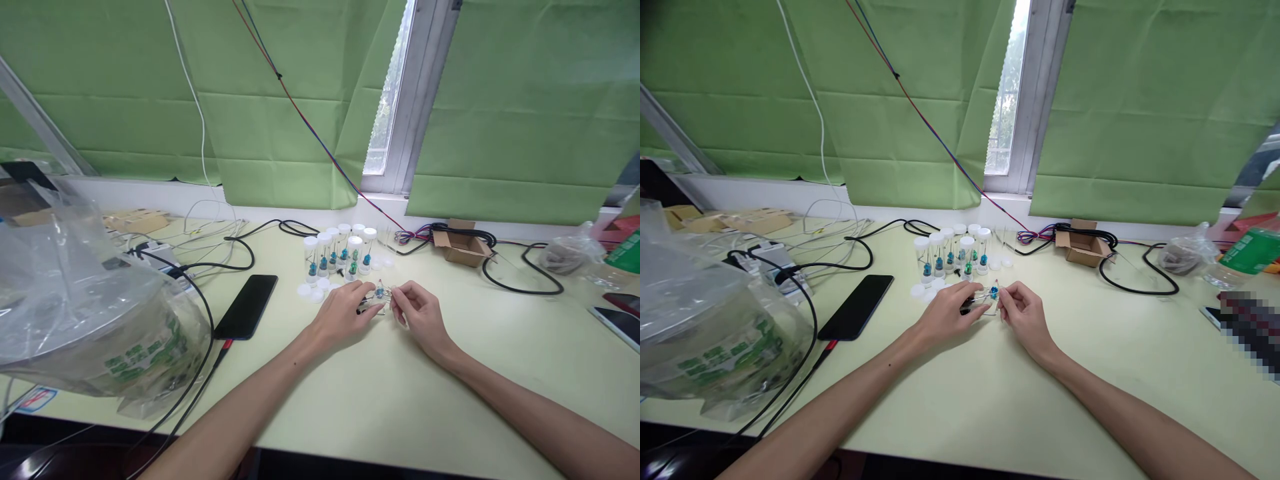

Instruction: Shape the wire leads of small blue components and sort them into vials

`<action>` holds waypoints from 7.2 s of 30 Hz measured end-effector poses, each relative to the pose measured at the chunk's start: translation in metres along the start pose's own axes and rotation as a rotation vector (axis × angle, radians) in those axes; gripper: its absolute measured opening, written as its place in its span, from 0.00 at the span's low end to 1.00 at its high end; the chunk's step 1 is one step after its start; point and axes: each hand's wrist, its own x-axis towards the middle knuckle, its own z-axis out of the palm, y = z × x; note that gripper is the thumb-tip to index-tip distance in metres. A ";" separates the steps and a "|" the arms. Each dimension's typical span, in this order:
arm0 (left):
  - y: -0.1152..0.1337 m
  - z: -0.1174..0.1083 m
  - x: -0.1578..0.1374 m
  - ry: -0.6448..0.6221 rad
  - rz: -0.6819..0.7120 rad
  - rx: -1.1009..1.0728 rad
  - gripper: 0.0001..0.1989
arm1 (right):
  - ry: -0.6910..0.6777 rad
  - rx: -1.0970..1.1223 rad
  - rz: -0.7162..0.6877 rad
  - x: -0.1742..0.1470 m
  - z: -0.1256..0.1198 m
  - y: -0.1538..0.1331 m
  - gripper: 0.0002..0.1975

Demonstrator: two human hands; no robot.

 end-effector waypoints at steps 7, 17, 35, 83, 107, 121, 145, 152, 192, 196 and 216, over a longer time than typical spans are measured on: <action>-0.001 -0.001 0.000 0.005 0.005 0.010 0.14 | -0.027 0.004 0.009 0.000 0.000 0.001 0.17; -0.001 0.000 -0.001 -0.002 0.007 0.030 0.14 | -0.077 0.005 0.030 -0.001 0.001 0.001 0.17; -0.007 -0.006 0.002 -0.015 0.080 0.022 0.12 | -0.385 0.388 0.386 0.015 -0.015 0.003 0.16; -0.001 -0.004 -0.003 -0.043 0.171 0.053 0.11 | -0.496 0.435 0.461 0.015 -0.018 0.017 0.15; 0.003 -0.008 -0.003 -0.041 0.190 0.011 0.12 | -0.541 0.434 0.420 0.015 -0.020 0.017 0.14; -0.001 -0.005 -0.003 -0.048 0.245 0.106 0.12 | -0.519 0.311 0.442 0.014 -0.020 0.014 0.16; 0.000 -0.009 0.009 0.193 -0.076 -0.311 0.15 | -0.230 0.088 0.225 0.011 -0.011 0.007 0.20; 0.006 -0.009 0.014 0.345 -0.321 -0.770 0.18 | -0.205 -0.455 -0.153 0.007 -0.009 0.011 0.09; 0.007 0.001 0.016 0.328 -0.589 -1.208 0.26 | -0.430 -0.744 -0.232 0.005 -0.007 0.014 0.07; 0.006 0.002 0.015 0.319 -0.575 -1.199 0.25 | -0.438 -0.806 -0.264 0.005 -0.008 0.015 0.07; 0.004 0.007 0.012 0.277 -0.494 -1.083 0.25 | -0.519 -1.095 -0.309 0.003 -0.009 0.005 0.10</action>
